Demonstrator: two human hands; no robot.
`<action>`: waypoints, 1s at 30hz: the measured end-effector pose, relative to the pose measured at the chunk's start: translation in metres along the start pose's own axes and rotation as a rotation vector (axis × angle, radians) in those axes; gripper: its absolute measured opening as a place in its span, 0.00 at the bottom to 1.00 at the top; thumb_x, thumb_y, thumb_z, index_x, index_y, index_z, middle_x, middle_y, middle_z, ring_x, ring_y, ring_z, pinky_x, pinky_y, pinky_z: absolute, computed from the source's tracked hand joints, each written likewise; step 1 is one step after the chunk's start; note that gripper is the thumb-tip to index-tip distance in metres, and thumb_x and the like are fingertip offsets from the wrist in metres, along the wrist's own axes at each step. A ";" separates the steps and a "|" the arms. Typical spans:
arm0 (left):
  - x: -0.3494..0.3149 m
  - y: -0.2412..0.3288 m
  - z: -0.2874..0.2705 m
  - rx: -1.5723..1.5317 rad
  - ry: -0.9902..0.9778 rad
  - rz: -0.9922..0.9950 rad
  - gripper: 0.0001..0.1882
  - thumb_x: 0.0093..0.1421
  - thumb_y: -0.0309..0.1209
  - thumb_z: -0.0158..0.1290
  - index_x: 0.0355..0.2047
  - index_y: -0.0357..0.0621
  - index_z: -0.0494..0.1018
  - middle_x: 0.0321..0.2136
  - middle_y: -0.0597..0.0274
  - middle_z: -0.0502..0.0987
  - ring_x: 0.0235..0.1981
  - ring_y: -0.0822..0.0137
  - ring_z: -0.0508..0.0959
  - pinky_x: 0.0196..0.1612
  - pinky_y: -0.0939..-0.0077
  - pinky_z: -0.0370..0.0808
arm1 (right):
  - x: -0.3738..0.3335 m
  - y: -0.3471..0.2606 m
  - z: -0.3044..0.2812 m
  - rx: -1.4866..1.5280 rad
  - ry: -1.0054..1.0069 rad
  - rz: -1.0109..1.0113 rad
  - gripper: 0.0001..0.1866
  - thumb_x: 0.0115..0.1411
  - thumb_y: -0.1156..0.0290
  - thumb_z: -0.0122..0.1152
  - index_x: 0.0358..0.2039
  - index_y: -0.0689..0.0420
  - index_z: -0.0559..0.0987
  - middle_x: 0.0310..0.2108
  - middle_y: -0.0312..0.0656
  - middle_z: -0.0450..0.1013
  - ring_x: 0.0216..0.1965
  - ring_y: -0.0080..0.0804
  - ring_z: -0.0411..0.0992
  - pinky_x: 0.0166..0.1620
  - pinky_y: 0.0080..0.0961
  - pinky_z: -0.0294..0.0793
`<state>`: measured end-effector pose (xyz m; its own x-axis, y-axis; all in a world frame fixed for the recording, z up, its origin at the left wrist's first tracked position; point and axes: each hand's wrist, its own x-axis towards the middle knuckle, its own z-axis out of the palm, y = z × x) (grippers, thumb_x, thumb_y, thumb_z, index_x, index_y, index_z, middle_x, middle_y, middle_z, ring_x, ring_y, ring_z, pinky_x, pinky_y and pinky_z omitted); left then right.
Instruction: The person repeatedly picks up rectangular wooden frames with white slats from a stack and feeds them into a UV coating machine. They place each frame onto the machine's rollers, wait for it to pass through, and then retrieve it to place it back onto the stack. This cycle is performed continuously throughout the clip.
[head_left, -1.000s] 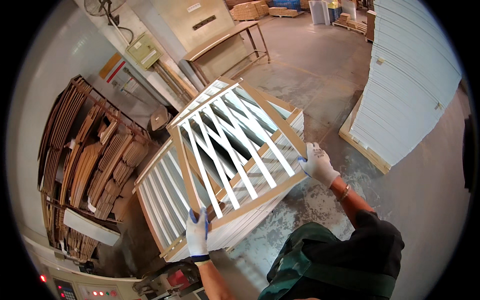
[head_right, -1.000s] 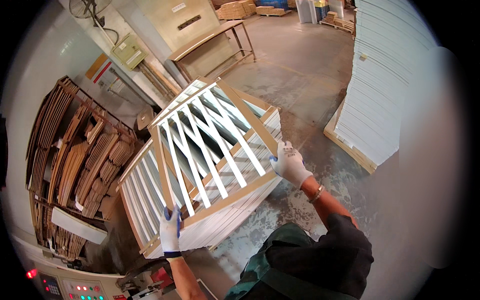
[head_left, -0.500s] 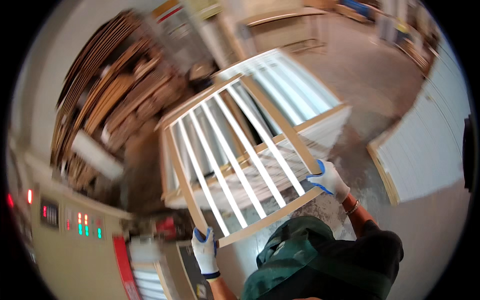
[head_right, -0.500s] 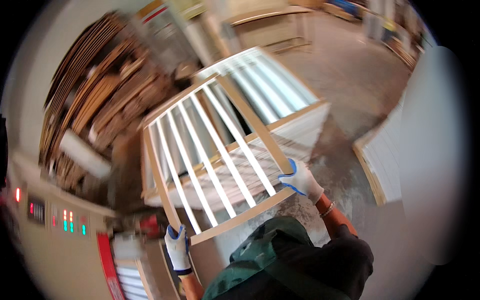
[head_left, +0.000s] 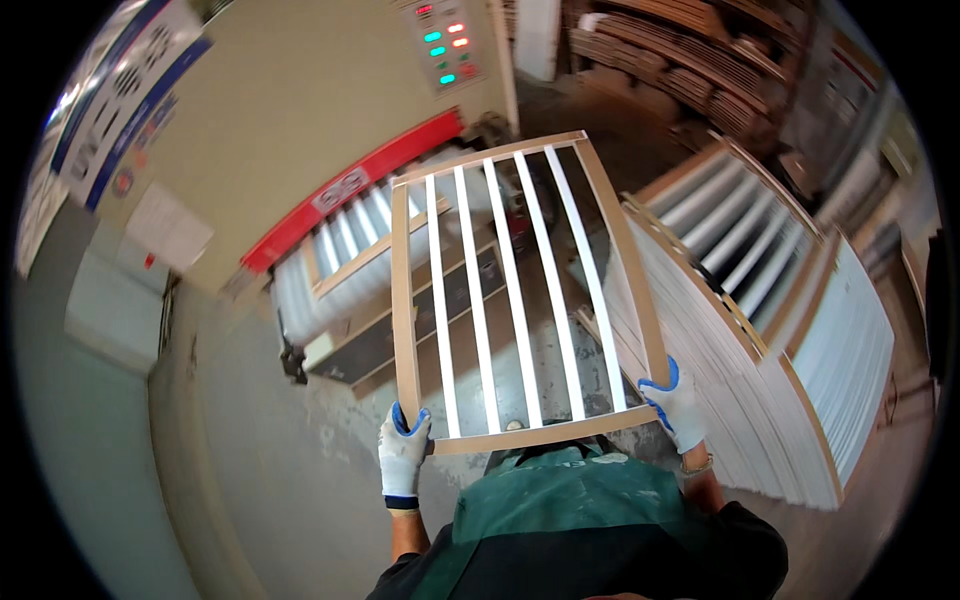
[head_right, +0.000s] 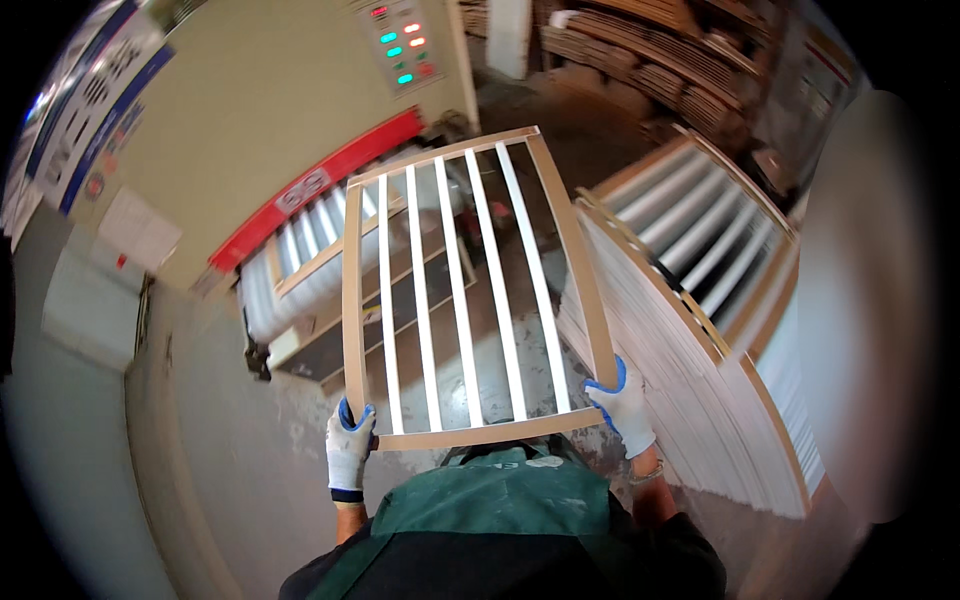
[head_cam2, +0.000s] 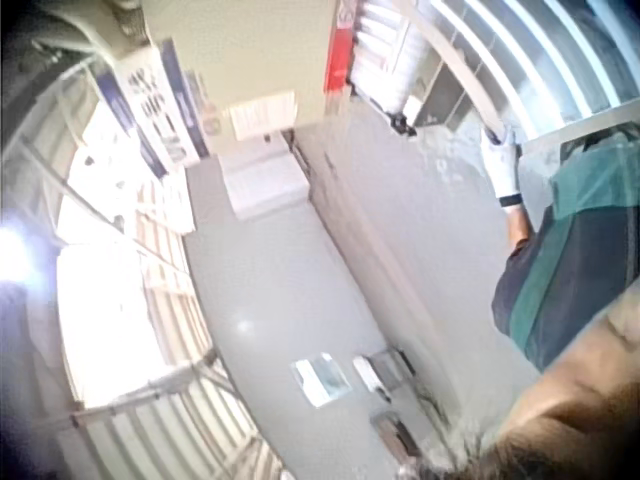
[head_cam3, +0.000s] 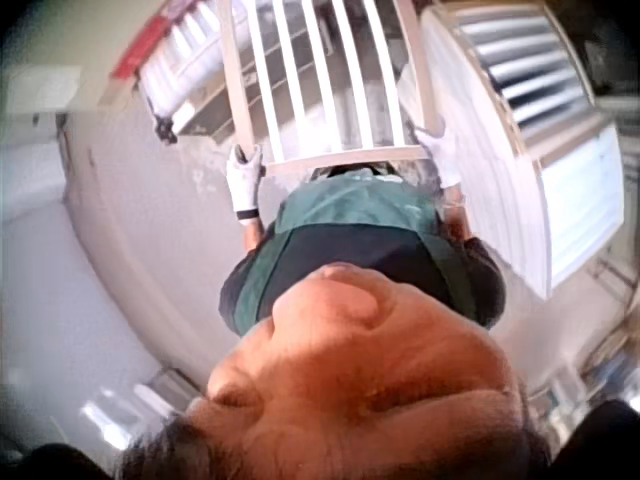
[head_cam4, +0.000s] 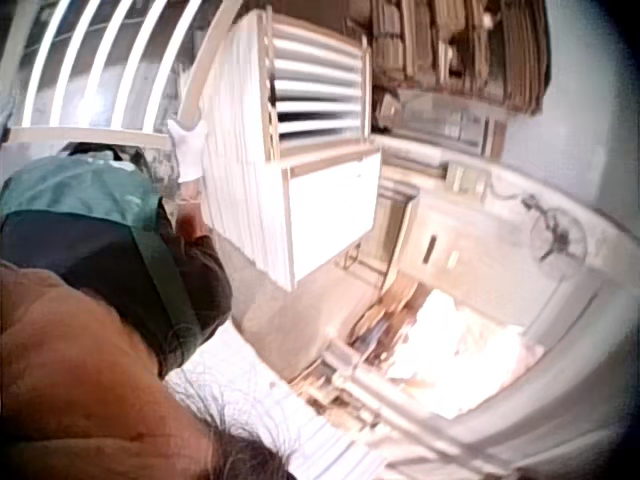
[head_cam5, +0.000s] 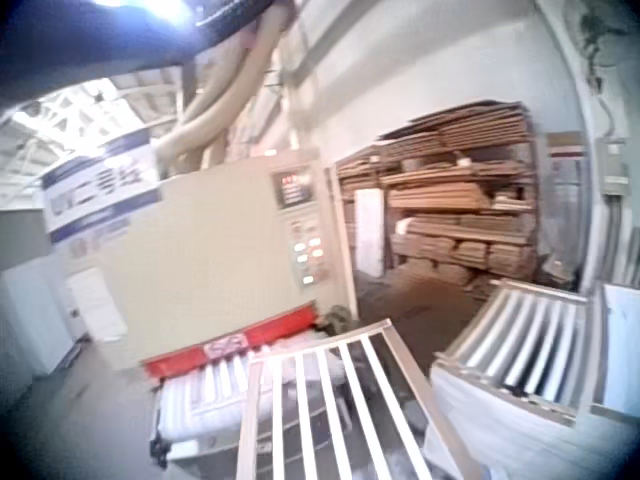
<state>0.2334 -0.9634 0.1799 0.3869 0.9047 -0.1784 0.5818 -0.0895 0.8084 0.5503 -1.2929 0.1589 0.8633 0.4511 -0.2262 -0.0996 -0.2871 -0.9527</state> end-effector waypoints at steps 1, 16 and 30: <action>-0.011 0.011 -0.016 0.098 0.008 -0.075 0.16 0.60 0.34 0.63 0.44 0.37 0.77 0.28 0.53 0.83 0.28 0.63 0.84 0.35 0.65 0.79 | 0.003 -0.009 0.015 -0.032 -0.046 0.038 0.25 0.51 0.77 0.74 0.50 0.66 0.78 0.35 0.38 0.78 0.31 0.20 0.75 0.34 0.23 0.77; -0.046 -0.110 -0.081 0.093 0.328 -0.298 0.17 0.58 0.38 0.63 0.39 0.35 0.78 0.27 0.48 0.82 0.29 0.52 0.83 0.37 0.60 0.78 | 0.050 0.009 0.163 -0.127 -0.459 -0.052 0.23 0.51 0.73 0.74 0.47 0.65 0.78 0.33 0.39 0.80 0.30 0.23 0.77 0.34 0.24 0.78; 0.035 -0.127 -0.093 0.191 0.302 -0.231 0.19 0.58 0.41 0.62 0.42 0.39 0.79 0.33 0.45 0.83 0.38 0.47 0.83 0.43 0.56 0.77 | 0.117 0.033 0.223 -0.204 -0.401 -0.188 0.21 0.51 0.70 0.74 0.44 0.65 0.80 0.33 0.42 0.81 0.33 0.26 0.79 0.38 0.28 0.78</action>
<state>0.1066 -0.8813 0.1231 0.0207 0.9889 -0.1473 0.7618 0.0798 0.6429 0.5376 -1.0608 0.0557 0.5943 0.7896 -0.1530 0.1730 -0.3113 -0.9345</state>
